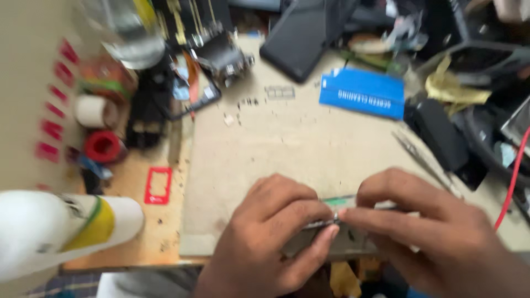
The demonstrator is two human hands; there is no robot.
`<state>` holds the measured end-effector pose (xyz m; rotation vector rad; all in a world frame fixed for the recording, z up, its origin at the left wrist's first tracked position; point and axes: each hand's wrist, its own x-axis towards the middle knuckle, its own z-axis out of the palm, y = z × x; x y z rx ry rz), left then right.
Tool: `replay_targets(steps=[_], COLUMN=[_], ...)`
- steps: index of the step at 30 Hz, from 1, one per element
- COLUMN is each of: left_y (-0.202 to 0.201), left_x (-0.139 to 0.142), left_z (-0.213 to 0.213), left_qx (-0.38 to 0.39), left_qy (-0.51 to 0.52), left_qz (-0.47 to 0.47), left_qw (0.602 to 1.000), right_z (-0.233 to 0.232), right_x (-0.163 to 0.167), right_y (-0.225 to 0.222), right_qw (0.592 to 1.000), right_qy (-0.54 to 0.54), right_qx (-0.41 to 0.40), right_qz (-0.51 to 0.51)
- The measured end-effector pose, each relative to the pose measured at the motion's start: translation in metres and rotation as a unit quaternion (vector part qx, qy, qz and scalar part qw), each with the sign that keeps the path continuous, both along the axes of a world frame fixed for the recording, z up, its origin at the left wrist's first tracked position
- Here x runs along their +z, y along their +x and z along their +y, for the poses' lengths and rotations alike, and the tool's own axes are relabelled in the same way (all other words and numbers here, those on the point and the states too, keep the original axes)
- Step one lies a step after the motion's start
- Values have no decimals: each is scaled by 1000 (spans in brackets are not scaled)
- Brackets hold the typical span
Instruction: The person disassembles a smartphone on a cluttered workbench, lifting the back cover and working around the battery, then presses the phone together and powers it on to test the screen. They repeatedly press the frame edges, handle small components, and reassemble the device by hand.
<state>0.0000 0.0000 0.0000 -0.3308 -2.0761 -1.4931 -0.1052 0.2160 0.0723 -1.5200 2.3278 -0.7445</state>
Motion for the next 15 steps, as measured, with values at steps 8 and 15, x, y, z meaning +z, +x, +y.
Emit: replay_targets(steps=[8,15], left_y=[21,-20], left_x=[-32,-33], left_z=[6,31], left_qx=[9,-16], left_qy=[-30,-27], left_qz=[28,90], left_qw=[999,995], right_z=[25,29], right_x=[-24,-77], right_y=[9,-60], right_qw=[997,970], right_qy=[-63,-94], right_qx=[21,199], right_qz=[-29,-107])
